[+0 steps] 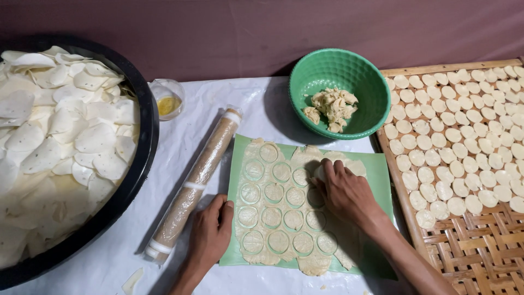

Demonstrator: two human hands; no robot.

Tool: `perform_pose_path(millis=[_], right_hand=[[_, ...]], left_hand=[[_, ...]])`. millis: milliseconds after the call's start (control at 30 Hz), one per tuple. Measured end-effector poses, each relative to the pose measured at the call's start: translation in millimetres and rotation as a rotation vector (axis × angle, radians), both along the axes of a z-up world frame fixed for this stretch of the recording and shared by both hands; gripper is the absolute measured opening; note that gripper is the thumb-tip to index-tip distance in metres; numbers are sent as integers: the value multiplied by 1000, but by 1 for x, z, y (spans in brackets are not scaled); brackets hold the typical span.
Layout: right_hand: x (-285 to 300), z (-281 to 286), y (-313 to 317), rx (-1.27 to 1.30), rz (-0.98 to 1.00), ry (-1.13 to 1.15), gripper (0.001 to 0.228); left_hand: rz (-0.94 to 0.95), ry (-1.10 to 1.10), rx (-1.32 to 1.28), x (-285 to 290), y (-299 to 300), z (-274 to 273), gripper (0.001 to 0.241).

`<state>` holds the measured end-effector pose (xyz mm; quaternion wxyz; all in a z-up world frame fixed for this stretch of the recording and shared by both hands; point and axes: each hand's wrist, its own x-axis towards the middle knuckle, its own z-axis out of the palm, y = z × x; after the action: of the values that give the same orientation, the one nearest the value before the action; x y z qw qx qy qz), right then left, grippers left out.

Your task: Cutting circular shapes from flattened dough using a small round cutter and placing them on a bamboo drying tray.

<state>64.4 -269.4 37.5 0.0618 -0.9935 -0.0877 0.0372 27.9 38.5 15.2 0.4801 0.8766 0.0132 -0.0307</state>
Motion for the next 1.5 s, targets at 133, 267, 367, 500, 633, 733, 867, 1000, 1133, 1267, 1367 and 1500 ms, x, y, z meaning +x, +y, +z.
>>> perform_pose_path(millis=[133, 267, 367, 500, 633, 733, 867, 1000, 1133, 1267, 1367, 1500], right_hand=[[-4, 9, 17, -83, -124, 7, 40], [-3, 3, 0, -10, 64, -87, 34], [-6, 0, 2, 20, 69, -90, 33], [-12, 4, 8, -5, 10, -40, 38], [-14, 5, 10, -28, -47, -31, 38], [-15, 5, 7, -2, -31, -51, 39], [-7, 27, 8, 56, -5, -78, 44], [8, 31, 14, 77, 41, -104, 42], [20, 17, 16, 88, 138, -165, 41], [30, -9, 13, -21, 121, -142, 41], [29, -13, 19, -80, 57, -130, 42], [34, -6, 12, -55, 178, -154, 45]], left_hand=[[-11, -28, -4, -1, 0, -4, 23], [-5, -75, 9, 0, 1, -9, 25], [-1, -28, 29, -1, -1, -3, 26], [13, -23, 28, -1, 0, -6, 26], [7, -2, 41, -1, -1, -5, 27], [19, 19, 46, 0, -2, -3, 26], [18, -57, 53, -1, 0, -9, 25], [26, 109, 40, -1, -3, 10, 26], [14, -40, 38, -1, 0, -6, 24], [-6, -42, 39, -1, 1, -4, 23], [-16, -53, 41, -1, 1, -10, 24], [-5, -34, 78, -1, 1, -10, 22]])
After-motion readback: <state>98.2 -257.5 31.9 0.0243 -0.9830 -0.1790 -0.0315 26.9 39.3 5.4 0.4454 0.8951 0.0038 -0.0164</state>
